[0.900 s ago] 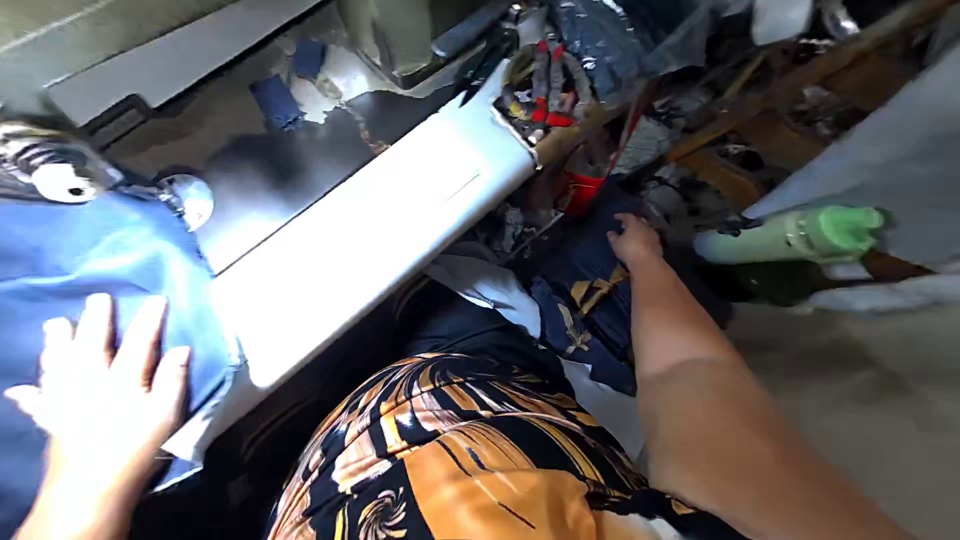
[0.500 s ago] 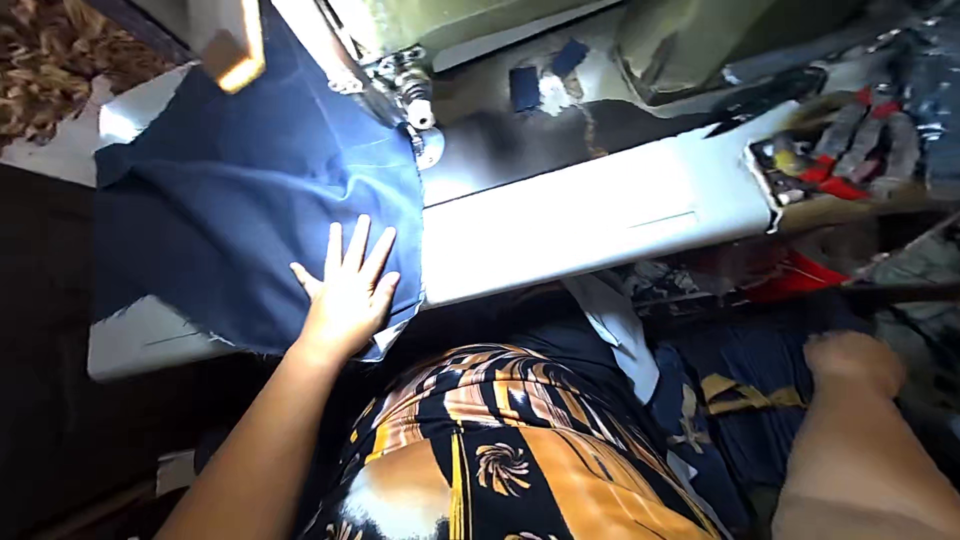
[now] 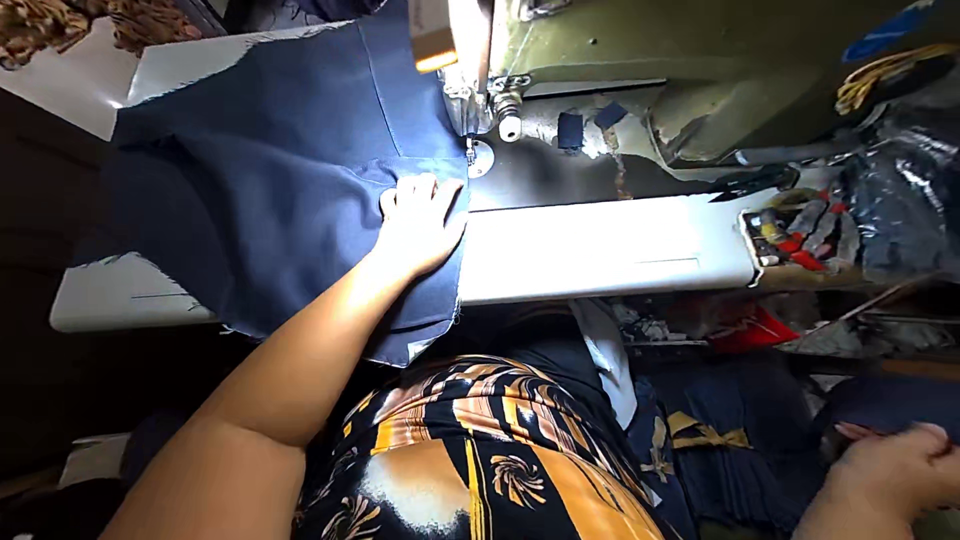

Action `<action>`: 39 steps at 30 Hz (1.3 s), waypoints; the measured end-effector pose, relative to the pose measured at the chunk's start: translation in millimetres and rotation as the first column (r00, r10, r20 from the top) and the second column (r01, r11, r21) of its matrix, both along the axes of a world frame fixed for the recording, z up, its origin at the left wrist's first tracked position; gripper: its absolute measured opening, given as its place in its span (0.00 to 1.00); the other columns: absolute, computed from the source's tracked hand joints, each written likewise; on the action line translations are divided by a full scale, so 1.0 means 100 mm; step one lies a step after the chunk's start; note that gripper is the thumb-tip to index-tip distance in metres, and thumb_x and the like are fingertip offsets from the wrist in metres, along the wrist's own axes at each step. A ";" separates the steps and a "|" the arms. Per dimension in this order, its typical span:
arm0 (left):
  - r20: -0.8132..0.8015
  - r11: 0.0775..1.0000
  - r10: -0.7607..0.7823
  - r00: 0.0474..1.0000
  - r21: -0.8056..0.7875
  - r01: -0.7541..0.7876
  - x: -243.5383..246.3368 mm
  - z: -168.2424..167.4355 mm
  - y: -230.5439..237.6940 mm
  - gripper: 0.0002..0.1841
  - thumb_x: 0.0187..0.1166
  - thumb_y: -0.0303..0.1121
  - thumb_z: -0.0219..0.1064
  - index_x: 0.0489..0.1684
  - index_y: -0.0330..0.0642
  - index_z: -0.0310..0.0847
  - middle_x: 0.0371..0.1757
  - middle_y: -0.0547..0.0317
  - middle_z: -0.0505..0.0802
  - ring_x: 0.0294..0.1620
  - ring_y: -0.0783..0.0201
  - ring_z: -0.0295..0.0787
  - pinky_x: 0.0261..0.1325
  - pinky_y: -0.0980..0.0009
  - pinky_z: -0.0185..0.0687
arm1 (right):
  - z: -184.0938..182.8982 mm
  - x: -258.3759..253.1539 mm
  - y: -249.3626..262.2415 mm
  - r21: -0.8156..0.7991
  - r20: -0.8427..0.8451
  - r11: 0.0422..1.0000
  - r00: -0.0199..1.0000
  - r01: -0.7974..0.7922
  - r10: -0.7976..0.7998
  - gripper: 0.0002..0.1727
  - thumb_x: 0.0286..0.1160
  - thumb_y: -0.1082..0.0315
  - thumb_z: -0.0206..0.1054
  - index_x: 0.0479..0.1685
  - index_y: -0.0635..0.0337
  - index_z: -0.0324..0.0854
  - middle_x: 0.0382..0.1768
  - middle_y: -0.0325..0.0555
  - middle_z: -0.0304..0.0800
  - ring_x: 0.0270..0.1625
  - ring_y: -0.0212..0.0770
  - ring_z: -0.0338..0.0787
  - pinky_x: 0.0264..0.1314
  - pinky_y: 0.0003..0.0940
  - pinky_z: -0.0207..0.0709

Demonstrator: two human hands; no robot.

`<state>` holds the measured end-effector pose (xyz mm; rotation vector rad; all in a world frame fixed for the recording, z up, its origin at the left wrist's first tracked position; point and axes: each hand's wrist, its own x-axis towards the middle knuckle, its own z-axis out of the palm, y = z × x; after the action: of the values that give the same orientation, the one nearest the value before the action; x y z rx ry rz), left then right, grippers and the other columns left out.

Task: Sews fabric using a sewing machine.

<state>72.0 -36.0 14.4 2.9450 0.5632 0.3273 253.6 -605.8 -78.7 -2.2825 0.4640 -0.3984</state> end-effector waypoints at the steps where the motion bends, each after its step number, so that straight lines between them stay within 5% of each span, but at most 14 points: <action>1: 0.017 1.000 0.014 1.000 0.006 -0.014 0.00 -0.05 -0.05 0.30 0.84 0.58 0.50 0.82 0.58 0.76 0.69 0.43 0.84 0.74 0.40 0.75 0.66 0.36 0.66 | 0.17 -0.03 0.15 0.065 0.118 0.997 0.992 -0.051 0.043 0.31 0.95 0.58 0.42 0.84 0.75 0.57 0.63 0.62 0.79 0.40 0.34 0.88 0.45 0.31 0.87; 4: -0.113 0.998 0.021 0.993 -0.056 -0.027 -0.12 -0.06 -0.34 0.35 0.84 0.64 0.42 0.92 0.70 0.60 0.86 0.51 0.73 0.87 0.41 0.63 0.77 0.23 0.47 | 0.64 -0.19 0.83 -0.054 0.330 0.920 0.863 -0.387 0.383 0.27 0.93 0.62 0.48 0.69 0.87 0.67 0.56 0.69 0.83 0.49 0.36 0.88 0.55 0.32 0.85; 8: -0.256 0.994 -0.013 0.967 -0.107 -0.015 -0.29 0.02 -0.58 0.39 0.86 0.67 0.39 0.98 0.68 0.44 0.97 0.58 0.53 0.95 0.38 0.46 0.73 0.10 0.26 | 1.04 -0.41 2.35 -0.396 0.118 0.556 0.560 -0.731 0.820 0.21 0.89 0.65 0.54 0.46 0.82 0.80 0.46 0.78 0.86 0.53 0.72 0.88 0.59 0.66 0.80; 14: -0.217 0.988 -0.037 0.975 -0.155 0.003 -0.46 0.04 -0.58 0.34 0.92 0.50 0.40 0.98 0.53 0.44 0.97 0.59 0.54 0.95 0.43 0.47 0.77 0.13 0.28 | 1.22 -0.58 3.83 -0.419 -0.264 0.071 0.196 -0.905 0.945 0.17 0.77 0.76 0.59 0.57 0.62 0.91 0.57 0.63 0.88 0.62 0.66 0.86 0.62 0.61 0.80; 17: -0.167 0.987 -0.081 0.983 -0.154 0.055 -0.37 0.15 -0.43 0.30 0.89 0.45 0.50 0.92 0.52 0.62 0.89 0.54 0.71 0.87 0.44 0.63 0.76 0.29 0.51 | 1.29 -0.16 3.95 -0.425 -0.295 0.109 0.251 -0.899 0.922 0.20 0.75 0.73 0.65 0.66 0.60 0.86 0.67 0.70 0.82 0.74 0.75 0.76 0.67 0.75 0.72; 20: -0.049 0.984 -0.175 0.983 -0.045 0.173 -0.21 0.01 -0.19 0.36 0.86 0.57 0.48 0.90 0.47 0.65 0.89 0.49 0.72 0.89 0.48 0.64 0.84 0.37 0.51 | 1.23 0.19 3.92 -0.419 -0.360 0.146 0.312 -0.896 0.879 0.30 0.75 0.56 0.74 0.77 0.58 0.80 0.73 0.71 0.78 0.79 0.74 0.72 0.76 0.74 0.63; 23: -0.046 0.965 -0.257 0.965 -0.068 0.254 -0.11 -0.11 -0.07 0.42 0.87 0.62 0.41 0.93 0.39 0.57 0.94 0.46 0.63 0.95 0.48 0.52 0.92 0.44 0.44 | 1.21 0.18 3.84 -0.316 -0.328 0.242 0.345 -0.918 0.879 0.28 0.75 0.56 0.76 0.70 0.64 0.83 0.68 0.69 0.84 0.76 0.69 0.78 0.81 0.68 0.64; 26: 0.065 0.953 -0.248 0.967 -0.162 0.256 -0.16 -0.14 -0.07 0.36 0.90 0.55 0.43 0.91 0.38 0.61 0.92 0.48 0.67 0.95 0.50 0.55 0.94 0.49 0.46 | 1.33 -0.11 3.67 -0.293 -0.278 0.249 0.332 -0.923 0.902 0.18 0.76 0.64 0.74 0.54 0.72 0.86 0.52 0.70 0.89 0.62 0.68 0.87 0.70 0.68 0.73; 27: 0.142 0.936 -0.211 0.967 -0.256 0.242 -0.18 -0.13 -0.08 0.32 0.91 0.50 0.46 0.89 0.40 0.65 0.90 0.50 0.71 0.93 0.52 0.59 0.94 0.52 0.49 | 1.41 -0.33 3.59 -0.277 -0.244 0.172 0.242 -0.945 0.939 0.14 0.75 0.67 0.72 0.50 0.71 0.87 0.47 0.67 0.91 0.55 0.64 0.91 0.61 0.68 0.80; 29: 0.295 0.826 -0.078 0.952 -0.515 0.228 -0.22 -0.05 -0.08 0.26 0.91 0.40 0.47 0.85 0.41 0.70 0.84 0.53 0.79 0.88 0.61 0.69 0.91 0.60 0.59 | 1.52 -0.79 3.46 -0.078 -0.134 -0.235 -0.223 -0.969 0.966 0.04 0.70 0.70 0.70 0.37 0.58 0.89 0.31 0.43 0.91 0.35 0.36 0.90 0.37 0.40 0.86; 31: 0.477 0.662 0.040 0.878 -0.670 0.335 -0.24 -0.03 -0.08 0.24 0.90 0.31 0.42 0.77 0.29 0.71 0.73 0.44 0.86 0.76 0.63 0.81 0.83 0.65 0.71 | 1.44 -1.08 3.63 0.146 0.102 -0.599 -0.590 -0.787 0.801 0.08 0.73 0.73 0.66 0.42 0.62 0.91 0.37 0.38 0.92 0.41 0.23 0.89 0.45 0.22 0.84; 32: 0.557 0.588 0.071 0.827 -0.694 0.417 -0.25 -0.05 -0.06 0.24 0.91 0.30 0.38 0.75 0.25 0.69 0.67 0.43 0.87 0.70 0.63 0.85 0.77 0.66 0.77 | 1.35 -1.13 3.77 0.127 0.147 -0.567 -0.550 -0.814 0.822 0.09 0.72 0.74 0.65 0.43 0.64 0.90 0.40 0.41 0.93 0.44 0.26 0.90 0.50 0.25 0.84; 35: 0.578 0.430 0.093 0.811 -0.758 0.491 -0.26 -0.02 0.05 0.19 0.91 0.33 0.40 0.72 0.33 0.64 0.54 0.58 0.90 0.56 0.70 0.87 0.63 0.69 0.82 | 1.08 -1.00 4.14 0.068 -0.021 -0.073 -0.074 -0.995 0.997 0.21 0.83 0.68 0.62 0.69 0.70 0.80 0.58 0.61 0.91 0.61 0.51 0.91 0.68 0.51 0.80; 39: 0.341 0.722 -0.177 0.923 -0.593 0.357 -0.24 0.18 0.26 0.14 0.78 0.29 0.67 0.59 0.36 0.83 0.57 0.55 0.92 0.59 0.69 0.89 0.68 0.70 0.83 | 0.99 -0.97 4.22 0.108 -0.036 0.123 0.120 -0.987 0.992 0.27 0.80 0.63 0.66 0.77 0.65 0.74 0.47 0.59 0.90 0.47 0.52 0.90 0.52 0.54 0.82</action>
<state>47.8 -9.7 32.4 2.2088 0.1455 0.3849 157.1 -183.8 20.2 -1.9831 -1.0917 0.4639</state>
